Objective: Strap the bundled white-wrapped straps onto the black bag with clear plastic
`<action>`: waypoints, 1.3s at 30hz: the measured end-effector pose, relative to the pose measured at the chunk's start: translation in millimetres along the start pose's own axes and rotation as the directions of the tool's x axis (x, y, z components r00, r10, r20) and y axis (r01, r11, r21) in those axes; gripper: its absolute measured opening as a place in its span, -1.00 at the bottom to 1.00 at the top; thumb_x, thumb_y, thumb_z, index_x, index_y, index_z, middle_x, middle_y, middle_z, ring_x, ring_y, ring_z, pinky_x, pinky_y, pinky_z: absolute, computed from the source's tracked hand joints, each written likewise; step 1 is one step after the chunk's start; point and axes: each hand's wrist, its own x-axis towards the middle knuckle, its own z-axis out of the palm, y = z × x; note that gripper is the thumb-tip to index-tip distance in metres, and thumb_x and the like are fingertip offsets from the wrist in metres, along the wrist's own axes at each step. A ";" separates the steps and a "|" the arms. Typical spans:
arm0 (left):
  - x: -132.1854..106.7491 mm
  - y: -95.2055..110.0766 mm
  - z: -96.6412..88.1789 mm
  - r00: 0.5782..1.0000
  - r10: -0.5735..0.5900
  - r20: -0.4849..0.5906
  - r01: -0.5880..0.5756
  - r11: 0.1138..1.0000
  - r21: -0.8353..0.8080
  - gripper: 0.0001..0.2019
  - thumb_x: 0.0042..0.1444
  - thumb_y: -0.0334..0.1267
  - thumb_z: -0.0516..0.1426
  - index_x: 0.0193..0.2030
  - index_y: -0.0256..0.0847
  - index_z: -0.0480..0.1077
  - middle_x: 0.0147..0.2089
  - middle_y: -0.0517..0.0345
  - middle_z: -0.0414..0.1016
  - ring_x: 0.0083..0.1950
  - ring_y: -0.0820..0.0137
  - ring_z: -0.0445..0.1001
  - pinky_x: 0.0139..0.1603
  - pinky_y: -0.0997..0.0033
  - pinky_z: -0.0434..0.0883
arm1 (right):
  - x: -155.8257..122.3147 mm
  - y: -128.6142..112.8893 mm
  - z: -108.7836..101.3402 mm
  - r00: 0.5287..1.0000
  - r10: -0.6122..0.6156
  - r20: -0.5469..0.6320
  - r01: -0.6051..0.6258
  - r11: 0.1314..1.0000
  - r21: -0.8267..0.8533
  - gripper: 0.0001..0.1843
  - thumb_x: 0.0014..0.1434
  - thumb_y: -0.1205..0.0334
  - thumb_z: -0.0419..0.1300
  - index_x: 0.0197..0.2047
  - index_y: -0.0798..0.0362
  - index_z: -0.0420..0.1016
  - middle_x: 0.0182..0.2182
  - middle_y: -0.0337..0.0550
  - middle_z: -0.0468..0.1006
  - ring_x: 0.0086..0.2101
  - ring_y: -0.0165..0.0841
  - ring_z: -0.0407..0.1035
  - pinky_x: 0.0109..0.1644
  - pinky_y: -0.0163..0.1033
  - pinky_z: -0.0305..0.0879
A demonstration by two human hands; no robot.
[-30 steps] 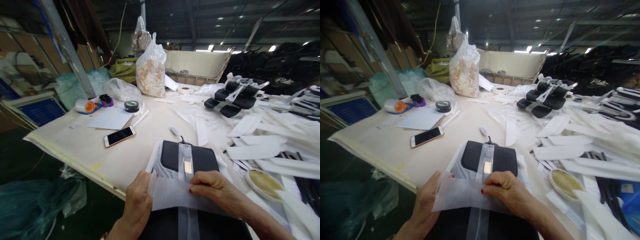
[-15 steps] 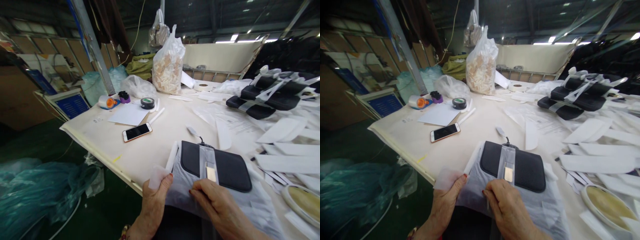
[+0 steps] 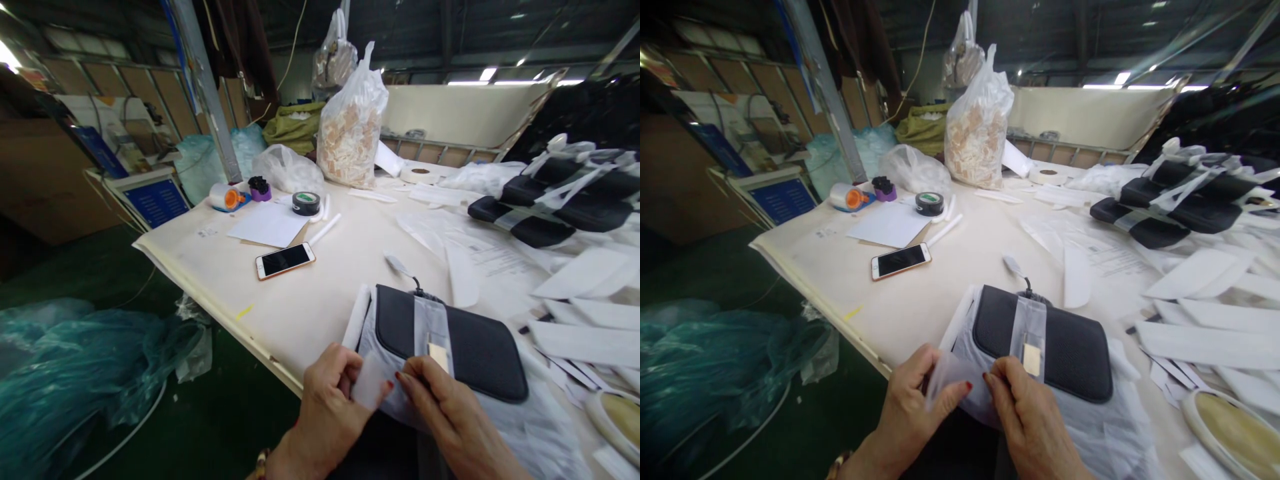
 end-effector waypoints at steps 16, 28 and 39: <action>1.2 -7.3 6.0 0.933 -0.354 0.068 0.350 0.848 -0.397 -0.87 -0.10 -0.28 0.17 -0.59 -0.21 0.36 -0.61 0.33 0.23 -0.54 0.51 0.18 -0.50 0.53 0.18 | 36.2 -28.1 -10.6 0.977 -0.127 0.169 0.159 0.968 -0.193 -0.81 0.14 0.32 0.08 -0.51 0.06 0.32 -0.51 -0.26 0.34 -0.40 -0.40 0.27 -0.33 -0.29 0.08; 4.4 -11.0 9.0 0.808 -0.587 -0.052 0.278 0.458 -0.844 -0.58 -0.30 -0.05 0.38 -0.48 -0.25 0.29 -0.60 0.37 0.23 -0.64 0.64 0.06 -0.65 0.63 0.04 | 31.5 -15.0 13.5 0.981 -0.189 -0.040 0.185 0.978 -0.098 -0.74 0.11 0.33 0.16 -0.60 0.07 0.32 -0.58 -0.28 0.31 -0.48 -0.43 0.27 -0.40 -0.34 0.11; 4.5 -12.7 5.4 0.828 -0.560 0.008 0.255 0.364 -0.896 -0.62 -0.33 -0.12 0.40 -0.50 -0.29 0.34 -0.59 0.34 0.24 -0.63 0.68 0.04 -0.66 0.67 0.04 | 30.2 -18.4 24.4 0.976 -0.171 -0.135 0.149 0.975 -0.164 -0.72 0.03 0.36 0.27 -0.59 0.05 0.26 -0.57 -0.32 0.30 -0.50 -0.43 0.24 -0.42 -0.35 0.11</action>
